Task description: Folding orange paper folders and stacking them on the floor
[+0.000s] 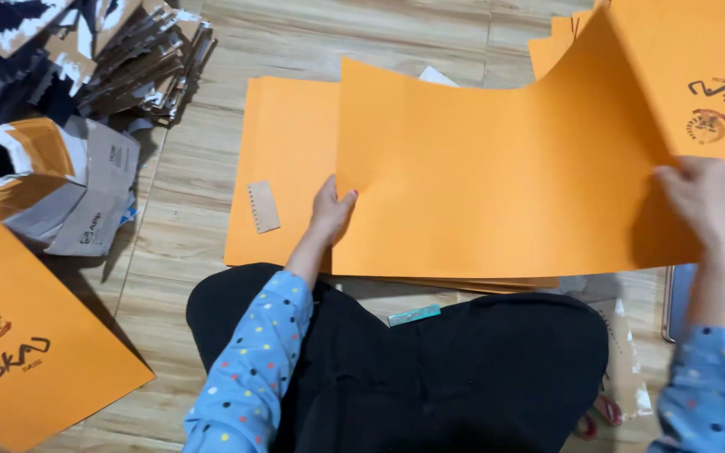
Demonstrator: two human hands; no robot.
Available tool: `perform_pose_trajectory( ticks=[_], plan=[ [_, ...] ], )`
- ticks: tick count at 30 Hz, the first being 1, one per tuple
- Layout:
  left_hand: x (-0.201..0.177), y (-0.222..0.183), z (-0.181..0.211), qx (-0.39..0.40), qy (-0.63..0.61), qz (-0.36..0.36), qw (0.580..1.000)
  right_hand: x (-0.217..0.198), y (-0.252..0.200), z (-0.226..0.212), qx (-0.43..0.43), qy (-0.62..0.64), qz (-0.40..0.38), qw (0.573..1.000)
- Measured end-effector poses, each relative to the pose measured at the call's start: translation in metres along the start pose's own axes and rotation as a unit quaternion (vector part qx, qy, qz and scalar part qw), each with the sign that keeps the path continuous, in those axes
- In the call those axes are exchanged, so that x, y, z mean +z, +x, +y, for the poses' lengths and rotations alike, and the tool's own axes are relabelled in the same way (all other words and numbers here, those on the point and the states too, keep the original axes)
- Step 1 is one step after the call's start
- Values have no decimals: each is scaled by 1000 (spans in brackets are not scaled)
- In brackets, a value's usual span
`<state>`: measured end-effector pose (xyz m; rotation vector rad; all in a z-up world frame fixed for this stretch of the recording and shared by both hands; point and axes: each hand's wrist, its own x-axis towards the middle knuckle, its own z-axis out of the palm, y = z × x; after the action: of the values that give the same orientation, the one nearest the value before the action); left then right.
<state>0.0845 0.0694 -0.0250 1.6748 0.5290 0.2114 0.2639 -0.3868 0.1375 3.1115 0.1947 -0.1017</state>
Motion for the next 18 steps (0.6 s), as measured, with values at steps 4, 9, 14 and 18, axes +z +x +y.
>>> perform_pose_trajectory(
  ticks=[4,9,14,18],
  plan=[
    [4,-12,13,-141,39,-3,989,2,-25,-108,-17,100,-155,983],
    [6,-7,-2,-155,-69,33,985,87,-57,-240,-188,122,10,975],
    [7,5,-13,-197,-191,29,961,122,-99,-344,-211,45,26,976],
    [8,2,-4,-199,-42,17,979,145,-111,-363,-204,34,36,978]
  ],
)
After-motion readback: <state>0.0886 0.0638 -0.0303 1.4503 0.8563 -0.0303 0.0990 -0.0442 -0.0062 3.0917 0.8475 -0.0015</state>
